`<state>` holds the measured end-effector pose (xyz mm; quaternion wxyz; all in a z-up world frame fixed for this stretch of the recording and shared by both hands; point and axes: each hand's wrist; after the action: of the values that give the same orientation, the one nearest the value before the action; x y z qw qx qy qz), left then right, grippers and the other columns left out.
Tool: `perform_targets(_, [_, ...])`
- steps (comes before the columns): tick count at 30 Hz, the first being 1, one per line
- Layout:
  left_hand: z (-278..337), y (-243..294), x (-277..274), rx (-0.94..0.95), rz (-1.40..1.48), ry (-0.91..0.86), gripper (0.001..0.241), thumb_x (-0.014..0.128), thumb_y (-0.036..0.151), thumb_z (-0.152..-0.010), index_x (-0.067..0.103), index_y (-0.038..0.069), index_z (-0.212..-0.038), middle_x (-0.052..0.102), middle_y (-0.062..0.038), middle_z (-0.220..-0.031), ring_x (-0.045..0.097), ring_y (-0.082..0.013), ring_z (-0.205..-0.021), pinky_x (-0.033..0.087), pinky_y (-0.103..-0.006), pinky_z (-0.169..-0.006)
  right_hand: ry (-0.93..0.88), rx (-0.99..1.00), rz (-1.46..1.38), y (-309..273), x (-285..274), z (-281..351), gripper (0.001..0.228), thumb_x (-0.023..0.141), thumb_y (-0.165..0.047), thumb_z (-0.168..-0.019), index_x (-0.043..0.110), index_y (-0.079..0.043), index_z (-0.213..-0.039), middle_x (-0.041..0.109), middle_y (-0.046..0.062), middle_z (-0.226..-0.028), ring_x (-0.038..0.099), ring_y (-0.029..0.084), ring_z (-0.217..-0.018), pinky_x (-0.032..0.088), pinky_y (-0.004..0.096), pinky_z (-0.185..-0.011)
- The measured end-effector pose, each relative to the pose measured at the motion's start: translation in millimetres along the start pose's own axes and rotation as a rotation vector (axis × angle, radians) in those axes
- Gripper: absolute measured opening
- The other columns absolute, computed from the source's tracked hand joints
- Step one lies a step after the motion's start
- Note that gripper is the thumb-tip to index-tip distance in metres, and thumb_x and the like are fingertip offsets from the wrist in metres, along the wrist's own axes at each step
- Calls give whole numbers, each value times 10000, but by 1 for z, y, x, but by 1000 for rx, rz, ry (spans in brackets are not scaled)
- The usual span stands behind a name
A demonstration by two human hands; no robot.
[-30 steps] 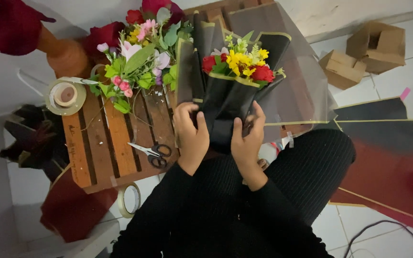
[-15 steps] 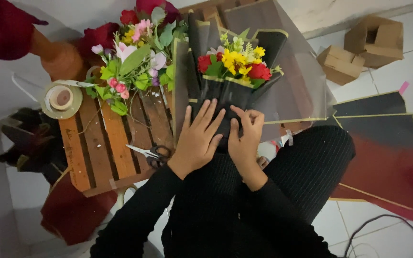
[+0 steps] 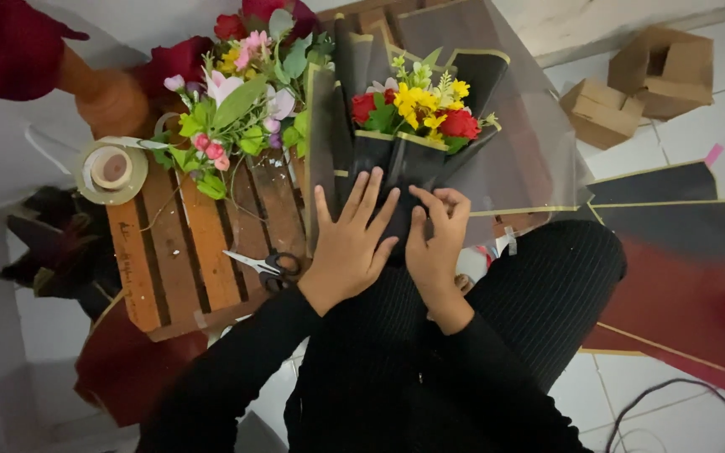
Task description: Wrapping a flower bouquet with decorative paper and securing it with tape.
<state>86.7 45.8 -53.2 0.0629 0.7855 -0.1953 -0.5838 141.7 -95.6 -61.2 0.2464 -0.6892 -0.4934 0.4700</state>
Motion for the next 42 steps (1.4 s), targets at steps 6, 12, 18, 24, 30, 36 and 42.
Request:
perform_targets(6, [-1, -1, 3, -7, -16, -19, 592, 430, 396, -1075, 337, 155, -1607, 200, -199, -1687, 187, -368, -1560, -32, -817, -1080, 15, 64, -111, 9, 5, 5, 271, 521, 93, -1010, 731, -26, -1133, 502, 63, -933, 478, 310, -657, 463, 342, -695])
perform_targets(12, [-2, 1, 0, -6, -37, 3, 587, 468, 370, -1068, 360, 147, -1599, 222, -222, -1674, 198, -380, -1553, -25, -824, -1071, 29, 94, -107, 4, 3, 5, 267, 492, 106, -1018, 688, 18, -1176, 489, 100, -926, 482, 303, -653, 426, 335, -676])
perform_targets(18, [-2, -1, 2, 46, -17, 25, 556, 399, 345, -1087, 384, 72, -1571, 212, -196, -1681, 196, -325, -1562, -81, -785, -1107, -1, 118, -103, -1, 1, 2, 279, 488, 111, -1006, 682, 25, -1187, 484, 98, -915, 466, 339, -648, 423, 339, -654])
perform_targets(24, [5, -5, 2, 184, 20, -14, 559, 347, 422, -1084, 393, 148, -1568, 304, -132, -1663, 255, -306, -1548, -78, -779, -1131, -19, 104, -73, 11, 2, 4, 300, 497, 89, -1002, 686, -12, -1211, 497, 81, -934, 500, 372, -708, 459, 330, -663])
perform_targets(30, [5, -7, -3, 188, -55, -149, 576, 326, 485, -1071, 351, 242, -1593, 265, -152, -1676, 189, -355, -1559, -52, -851, -1055, -25, 73, -58, 22, 4, 5, 300, 522, 62, -1021, 700, -43, -1238, 493, 70, -935, 435, 364, -689, 453, 319, -693])
perform_targets(36, [4, -8, -4, 248, -66, -163, 556, 350, 415, -1089, 356, 187, -1595, 255, -221, -1664, 208, -383, -1547, -50, -866, -1020, 132, -12, 206, 83, -55, 15, 180, 678, 5, -958, 703, -53, -1126, 512, 161, -1143, 494, 395, -1136, 373, 464, -969])
perform_targets(42, [3, -7, -3, 237, -46, -131, 545, 374, 426, -1081, 400, 201, -1576, 303, -198, -1658, 235, -371, -1545, -60, -841, -1053, 212, 390, 215, 133, -124, 40, 239, 689, -77, -1028, 565, 42, -1194, 561, 263, -1062, 608, 477, -992, 506, 482, -775])
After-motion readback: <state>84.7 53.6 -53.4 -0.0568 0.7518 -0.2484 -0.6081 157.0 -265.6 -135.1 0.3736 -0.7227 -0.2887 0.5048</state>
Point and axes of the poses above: each hand's wrist, its own z-axis away from the middle knuckle, its own x-axis out of the palm, y = z × x
